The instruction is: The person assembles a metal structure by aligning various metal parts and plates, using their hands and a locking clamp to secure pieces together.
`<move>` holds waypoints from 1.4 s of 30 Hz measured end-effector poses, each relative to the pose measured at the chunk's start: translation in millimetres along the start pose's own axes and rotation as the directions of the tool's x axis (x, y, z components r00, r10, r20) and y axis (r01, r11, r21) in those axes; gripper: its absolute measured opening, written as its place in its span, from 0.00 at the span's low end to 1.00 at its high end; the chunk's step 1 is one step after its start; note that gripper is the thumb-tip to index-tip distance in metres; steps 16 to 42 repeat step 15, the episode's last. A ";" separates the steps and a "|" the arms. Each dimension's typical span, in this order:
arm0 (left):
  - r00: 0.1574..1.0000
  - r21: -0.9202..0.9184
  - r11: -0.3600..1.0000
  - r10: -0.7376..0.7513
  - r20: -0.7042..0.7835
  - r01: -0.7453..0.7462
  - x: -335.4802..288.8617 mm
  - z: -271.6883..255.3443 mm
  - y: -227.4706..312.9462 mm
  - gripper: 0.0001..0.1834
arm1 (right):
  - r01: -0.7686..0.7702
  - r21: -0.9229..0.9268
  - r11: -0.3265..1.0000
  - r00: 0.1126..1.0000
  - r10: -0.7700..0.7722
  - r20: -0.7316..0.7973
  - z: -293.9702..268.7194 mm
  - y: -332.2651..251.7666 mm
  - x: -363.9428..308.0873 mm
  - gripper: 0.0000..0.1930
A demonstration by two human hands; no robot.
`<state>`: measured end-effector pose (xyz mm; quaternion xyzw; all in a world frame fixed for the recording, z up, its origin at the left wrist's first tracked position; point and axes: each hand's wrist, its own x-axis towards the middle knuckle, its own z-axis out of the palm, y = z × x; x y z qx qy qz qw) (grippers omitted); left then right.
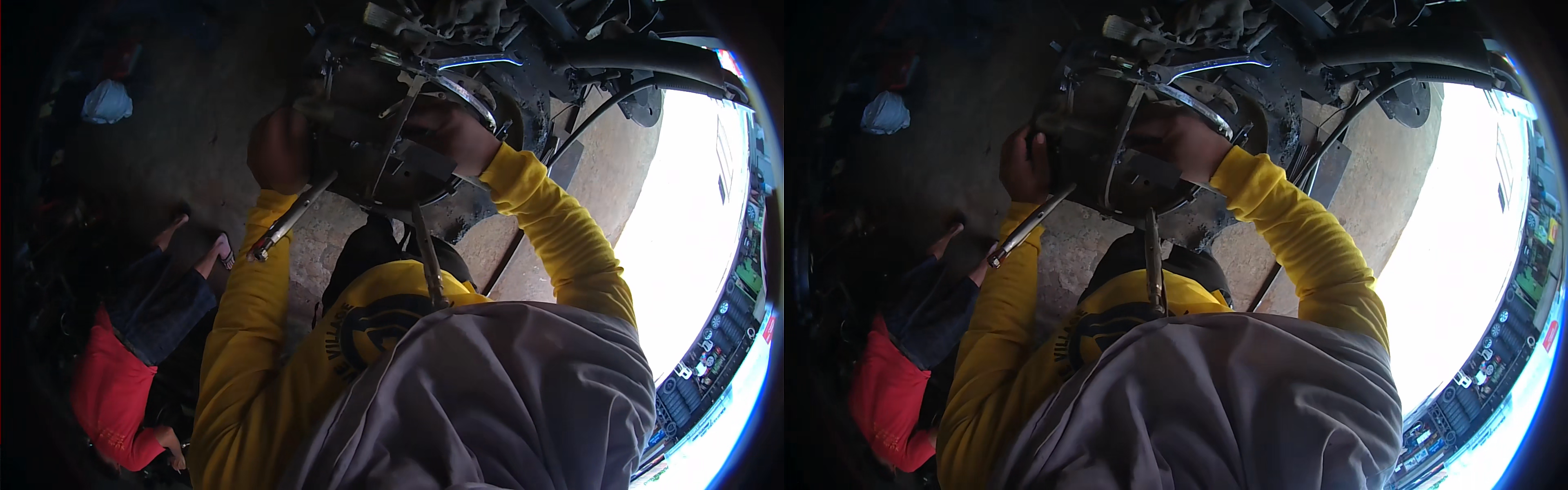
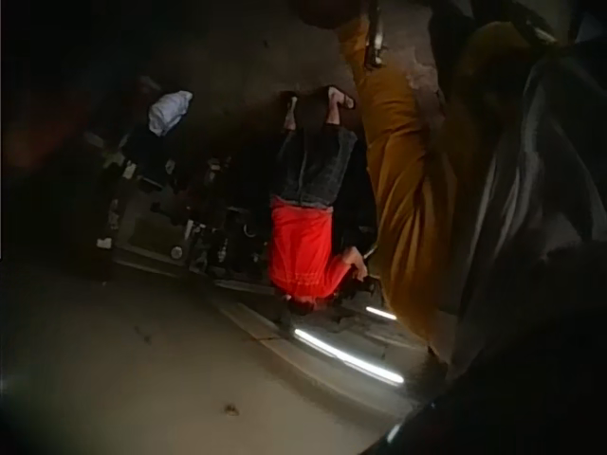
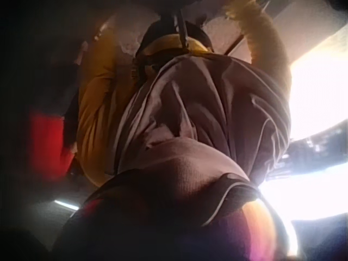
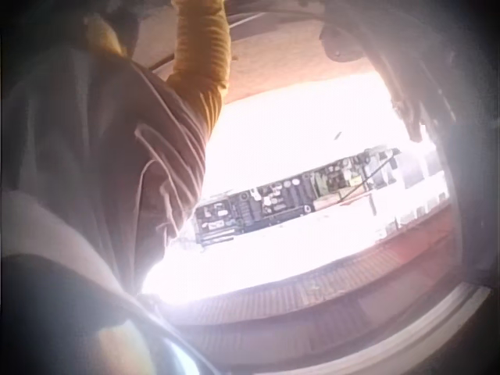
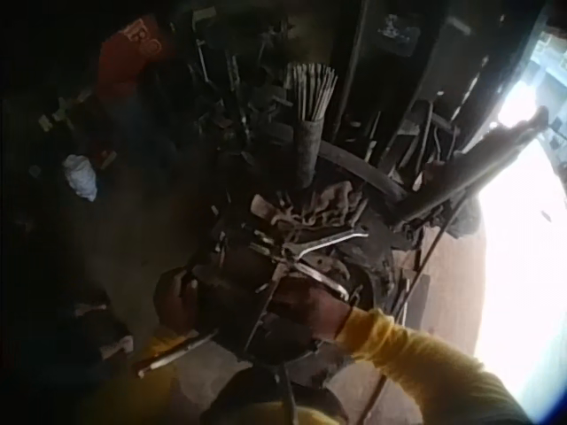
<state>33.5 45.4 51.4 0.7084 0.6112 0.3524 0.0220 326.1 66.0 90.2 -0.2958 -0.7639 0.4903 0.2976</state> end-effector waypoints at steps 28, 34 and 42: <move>0.981 0.003 0.983 -0.182 0.067 0.182 -3.4 4.0 -0.8 0.18 | -0.206 -0.279 0.938 0.973 0.226 0.041 -160.0 30.0 -12.0 0.21; 0.981 0.003 0.983 -0.182 0.067 0.182 -3.4 4.0 -0.8 0.18 | -0.206 -0.279 0.938 0.973 0.226 0.041 -160.0 30.0 -12.0 0.21; 0.981 0.003 0.983 -0.182 0.067 0.182 -3.4 4.0 -0.8 0.18 | -0.206 -0.279 0.938 0.973 0.226 0.041 -160.0 30.0 -12.0 0.21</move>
